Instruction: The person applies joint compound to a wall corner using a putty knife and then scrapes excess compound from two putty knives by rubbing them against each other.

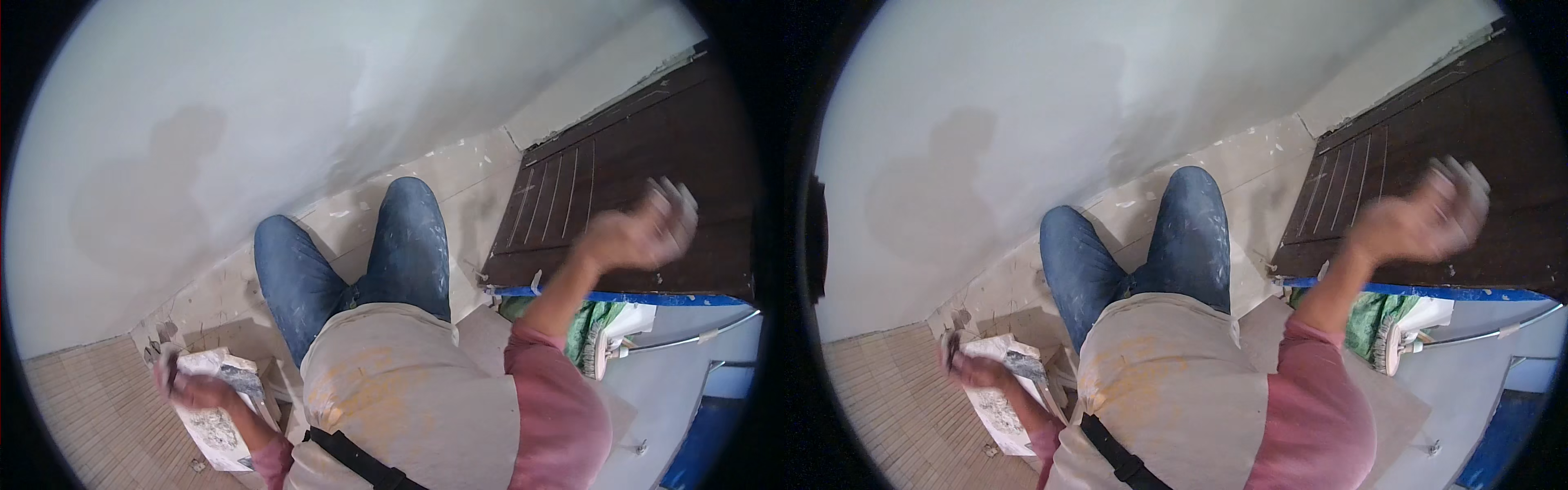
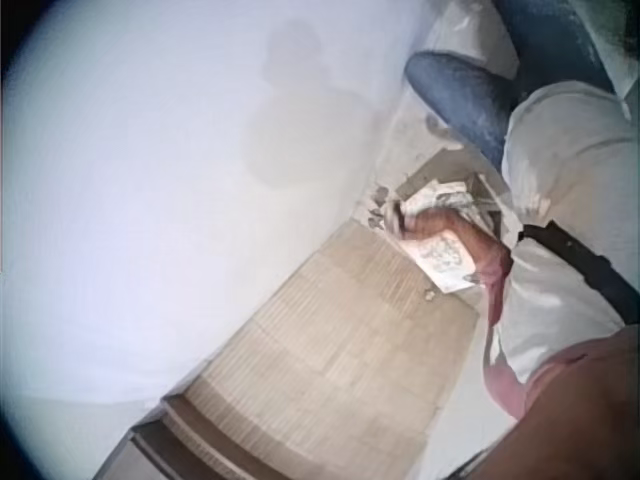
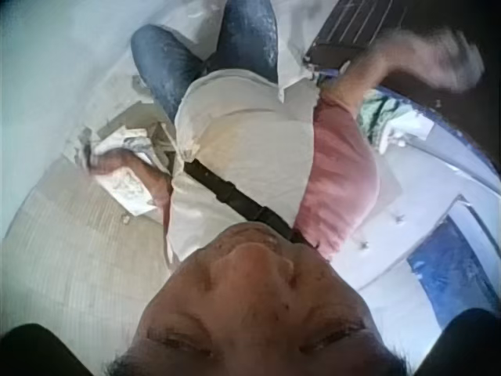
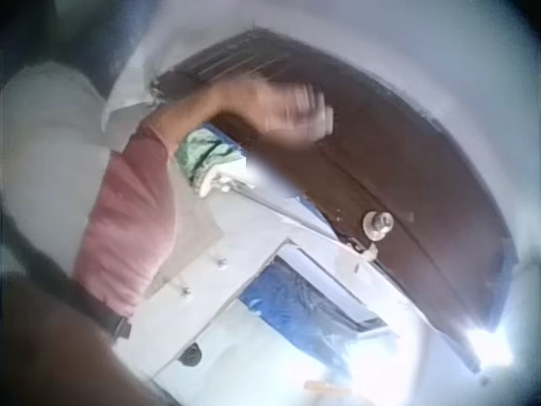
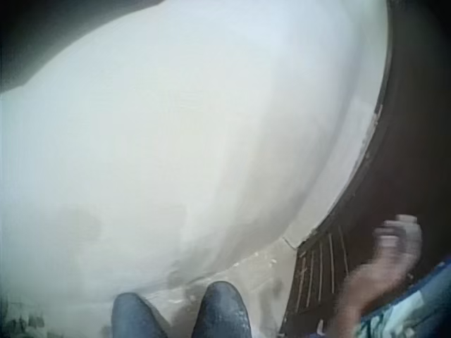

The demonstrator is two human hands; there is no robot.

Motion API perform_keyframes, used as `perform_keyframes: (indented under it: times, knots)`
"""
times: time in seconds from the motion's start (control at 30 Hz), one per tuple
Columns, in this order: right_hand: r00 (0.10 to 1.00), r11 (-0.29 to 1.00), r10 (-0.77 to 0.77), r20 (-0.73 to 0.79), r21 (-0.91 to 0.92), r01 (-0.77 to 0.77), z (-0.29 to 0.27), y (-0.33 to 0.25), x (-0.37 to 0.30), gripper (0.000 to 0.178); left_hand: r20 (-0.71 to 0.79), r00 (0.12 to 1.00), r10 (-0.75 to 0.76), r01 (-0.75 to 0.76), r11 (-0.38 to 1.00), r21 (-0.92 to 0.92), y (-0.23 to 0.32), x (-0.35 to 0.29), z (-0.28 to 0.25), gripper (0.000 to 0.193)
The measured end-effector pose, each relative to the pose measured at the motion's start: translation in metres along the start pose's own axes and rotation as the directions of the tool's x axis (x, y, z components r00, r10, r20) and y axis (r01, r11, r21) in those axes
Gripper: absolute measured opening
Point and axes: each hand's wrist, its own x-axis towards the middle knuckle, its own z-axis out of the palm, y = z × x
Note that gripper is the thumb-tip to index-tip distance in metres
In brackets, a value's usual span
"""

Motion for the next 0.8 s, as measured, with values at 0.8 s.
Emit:
perform_keyframes:
  times: [0.8]
  knots:
    - [0.838, 0.839, 0.54, 0.071, 0.031, -0.543, -0.185, 0.14, 0.033, 0.065, 0.871, 0.432, -0.233, 0.608, 0.789, -0.091, 0.075, -0.093, 0.201, 0.013]
